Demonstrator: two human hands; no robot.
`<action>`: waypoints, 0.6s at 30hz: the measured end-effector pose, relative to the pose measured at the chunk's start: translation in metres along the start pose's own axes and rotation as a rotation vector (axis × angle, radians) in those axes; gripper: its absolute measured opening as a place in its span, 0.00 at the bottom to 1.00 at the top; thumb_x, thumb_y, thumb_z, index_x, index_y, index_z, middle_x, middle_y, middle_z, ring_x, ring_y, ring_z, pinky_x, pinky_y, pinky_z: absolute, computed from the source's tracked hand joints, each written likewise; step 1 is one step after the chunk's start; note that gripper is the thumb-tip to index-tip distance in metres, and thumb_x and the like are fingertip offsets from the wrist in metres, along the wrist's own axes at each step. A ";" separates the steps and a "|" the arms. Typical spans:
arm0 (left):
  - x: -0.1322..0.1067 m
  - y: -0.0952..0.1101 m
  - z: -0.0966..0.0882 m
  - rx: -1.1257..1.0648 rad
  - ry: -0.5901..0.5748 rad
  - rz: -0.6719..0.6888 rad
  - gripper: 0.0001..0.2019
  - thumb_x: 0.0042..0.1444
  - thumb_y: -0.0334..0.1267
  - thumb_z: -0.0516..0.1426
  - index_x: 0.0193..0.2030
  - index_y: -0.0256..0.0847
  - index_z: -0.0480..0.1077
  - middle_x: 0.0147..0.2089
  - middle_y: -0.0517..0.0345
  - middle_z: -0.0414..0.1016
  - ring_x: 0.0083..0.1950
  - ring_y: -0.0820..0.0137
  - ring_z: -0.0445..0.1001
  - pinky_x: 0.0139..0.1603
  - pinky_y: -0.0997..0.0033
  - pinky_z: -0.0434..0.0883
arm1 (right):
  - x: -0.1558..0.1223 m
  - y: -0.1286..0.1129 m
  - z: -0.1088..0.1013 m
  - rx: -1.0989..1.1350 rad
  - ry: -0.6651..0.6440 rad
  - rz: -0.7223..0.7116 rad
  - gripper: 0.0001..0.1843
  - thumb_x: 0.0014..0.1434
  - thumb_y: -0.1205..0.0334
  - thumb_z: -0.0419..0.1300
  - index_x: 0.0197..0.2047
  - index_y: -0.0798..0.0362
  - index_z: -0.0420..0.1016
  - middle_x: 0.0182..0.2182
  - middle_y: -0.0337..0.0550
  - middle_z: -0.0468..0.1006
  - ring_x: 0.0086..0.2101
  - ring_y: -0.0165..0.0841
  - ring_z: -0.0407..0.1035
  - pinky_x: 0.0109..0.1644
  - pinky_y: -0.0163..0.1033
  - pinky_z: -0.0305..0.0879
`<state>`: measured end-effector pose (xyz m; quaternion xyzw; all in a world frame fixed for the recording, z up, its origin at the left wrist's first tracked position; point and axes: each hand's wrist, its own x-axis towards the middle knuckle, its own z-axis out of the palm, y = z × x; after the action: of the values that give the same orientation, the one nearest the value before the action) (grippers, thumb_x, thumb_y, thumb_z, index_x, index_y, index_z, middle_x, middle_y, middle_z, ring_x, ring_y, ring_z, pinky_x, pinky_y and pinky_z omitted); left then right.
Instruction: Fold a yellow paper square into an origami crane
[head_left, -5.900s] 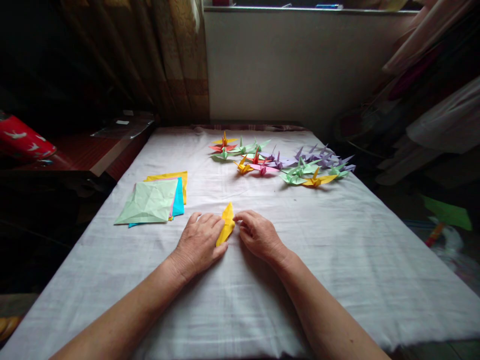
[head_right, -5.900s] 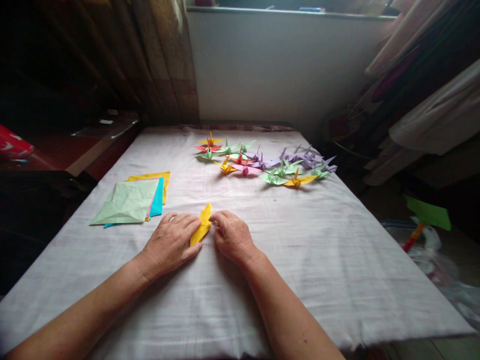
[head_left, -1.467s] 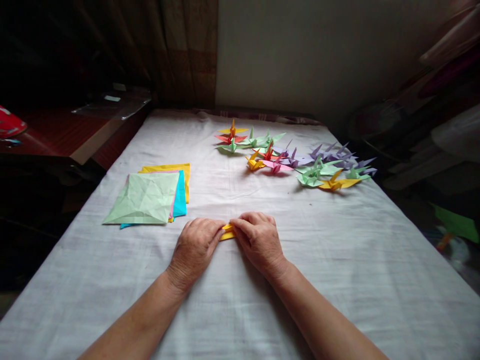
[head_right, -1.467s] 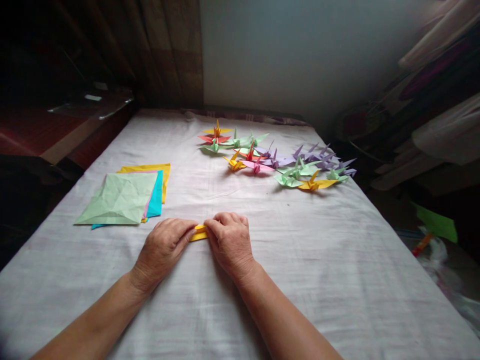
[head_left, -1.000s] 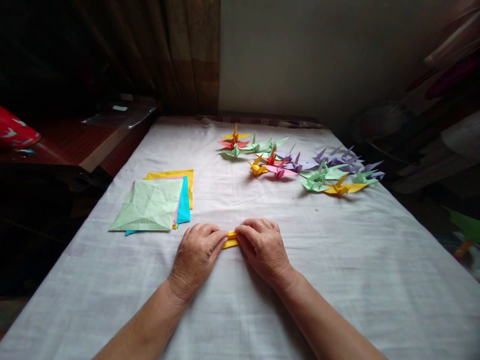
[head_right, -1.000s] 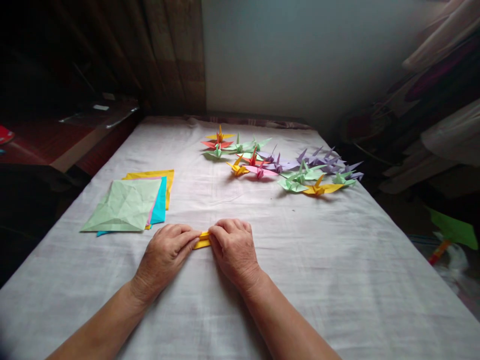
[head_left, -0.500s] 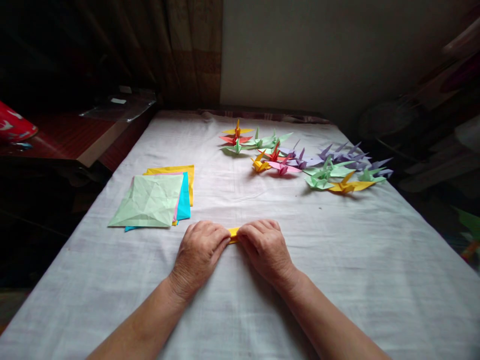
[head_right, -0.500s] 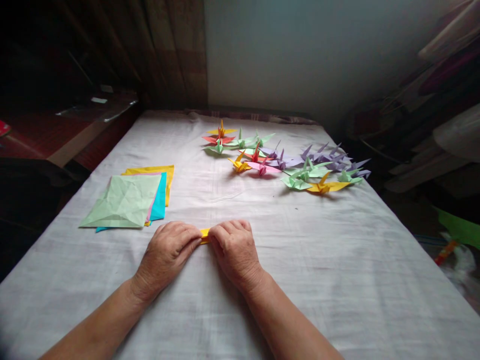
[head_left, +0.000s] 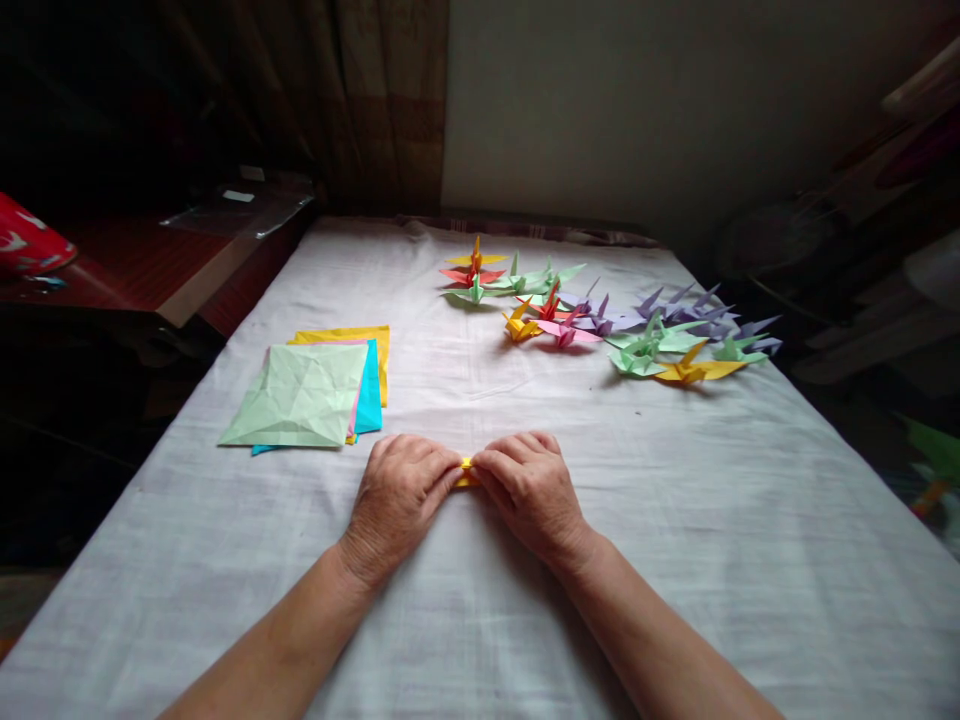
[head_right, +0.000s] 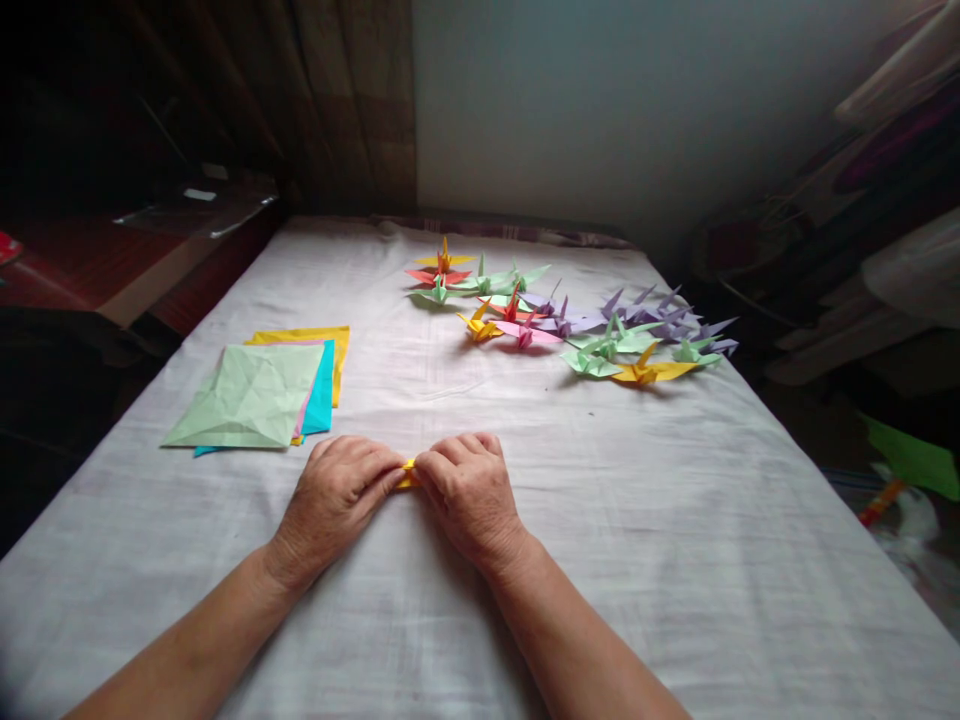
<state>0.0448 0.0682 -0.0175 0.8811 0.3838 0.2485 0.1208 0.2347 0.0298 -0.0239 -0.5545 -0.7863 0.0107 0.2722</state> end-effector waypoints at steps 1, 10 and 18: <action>0.000 -0.001 0.000 0.001 0.005 0.002 0.10 0.67 0.41 0.54 0.39 0.45 0.75 0.37 0.59 0.79 0.41 0.66 0.72 0.46 0.63 0.63 | 0.000 0.000 0.000 0.009 -0.004 0.000 0.12 0.68 0.59 0.55 0.36 0.48 0.77 0.32 0.40 0.80 0.34 0.32 0.68 0.43 0.41 0.53; -0.001 0.000 0.002 0.015 0.009 0.007 0.08 0.67 0.38 0.53 0.39 0.43 0.73 0.36 0.59 0.77 0.40 0.66 0.72 0.46 0.63 0.62 | -0.001 0.002 0.004 0.101 0.037 0.006 0.10 0.67 0.60 0.58 0.35 0.48 0.78 0.31 0.38 0.81 0.32 0.31 0.68 0.41 0.39 0.54; 0.002 -0.001 -0.004 0.003 0.071 0.050 0.07 0.65 0.38 0.55 0.40 0.44 0.75 0.36 0.60 0.80 0.38 0.67 0.74 0.45 0.64 0.62 | 0.002 0.000 -0.001 0.096 0.202 -0.008 0.08 0.66 0.60 0.58 0.46 0.50 0.76 0.38 0.43 0.81 0.37 0.35 0.71 0.44 0.41 0.60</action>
<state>0.0432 0.0704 -0.0134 0.8812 0.3659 0.2822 0.0996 0.2350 0.0315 -0.0222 -0.5361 -0.7555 -0.0086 0.3764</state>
